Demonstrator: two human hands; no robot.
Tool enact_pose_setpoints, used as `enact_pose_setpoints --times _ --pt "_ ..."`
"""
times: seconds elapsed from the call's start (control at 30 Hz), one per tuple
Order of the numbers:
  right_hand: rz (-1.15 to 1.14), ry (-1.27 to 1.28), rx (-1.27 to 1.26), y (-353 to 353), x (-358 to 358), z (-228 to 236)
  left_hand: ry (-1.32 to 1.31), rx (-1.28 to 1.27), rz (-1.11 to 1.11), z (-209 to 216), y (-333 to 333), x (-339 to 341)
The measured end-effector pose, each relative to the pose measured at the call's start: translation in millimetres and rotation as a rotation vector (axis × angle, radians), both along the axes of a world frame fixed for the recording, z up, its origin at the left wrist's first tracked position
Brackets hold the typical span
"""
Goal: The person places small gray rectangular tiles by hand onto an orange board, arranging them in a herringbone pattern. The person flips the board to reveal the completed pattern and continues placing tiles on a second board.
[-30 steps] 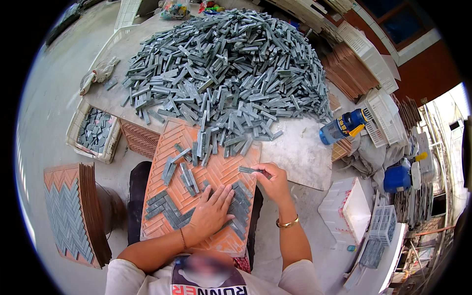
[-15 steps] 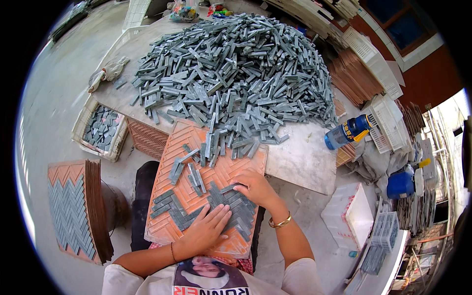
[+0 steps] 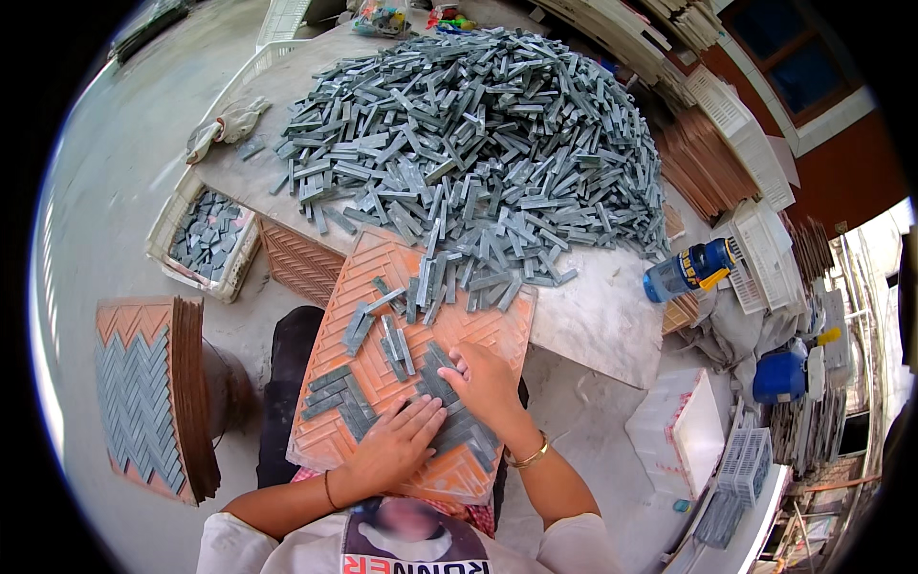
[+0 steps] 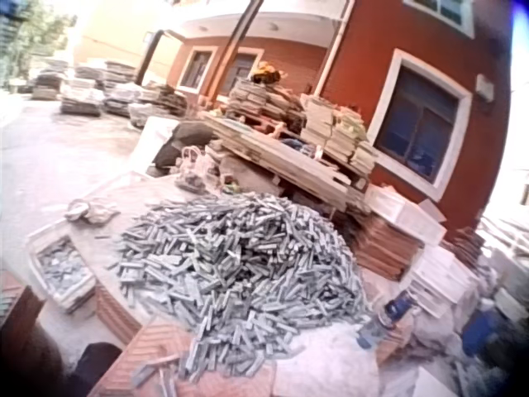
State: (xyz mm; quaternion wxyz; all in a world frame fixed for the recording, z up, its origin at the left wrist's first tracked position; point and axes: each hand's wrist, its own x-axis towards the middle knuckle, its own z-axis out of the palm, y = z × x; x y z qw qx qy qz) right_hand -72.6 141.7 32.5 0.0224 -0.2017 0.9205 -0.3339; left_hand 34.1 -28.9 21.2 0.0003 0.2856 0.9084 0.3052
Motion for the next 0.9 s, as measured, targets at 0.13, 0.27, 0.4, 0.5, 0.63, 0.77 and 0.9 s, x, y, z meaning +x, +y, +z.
enact_pose_setpoints --times 0.13,0.27,0.4,0.5,0.63,0.77,0.9 --pt "-0.019 -0.017 -0.017 -3.4 0.6 -2.8 0.019 -0.016 0.051 0.7 -2.5 -0.4" --pt "-0.031 0.058 -0.066 -8.6 -3.5 -13.1 0.044 -0.009 0.071 3.1 1.9 -7.3" --pt "0.032 -0.017 -0.007 -9.2 -18.3 4.9 0.044 -0.070 0.126 8.4 6.3 -22.7" --pt "-0.047 0.068 -0.050 -15.9 -41.5 7.1 0.073 -0.142 0.165 -4.0 15.3 -35.8" --pt "-0.214 0.083 -0.172 -51.0 -71.3 0.0 0.118 -0.237 0.170 -8.5 19.2 -37.0" --pt "-0.319 -0.167 -0.451 -53.0 -95.1 -11.8 0.123 -0.207 0.152 -6.0 15.3 -38.0" --pt "-0.242 -0.307 -0.681 -24.5 -93.2 -13.2 0.102 -0.157 0.148 -11.7 10.9 -35.6"
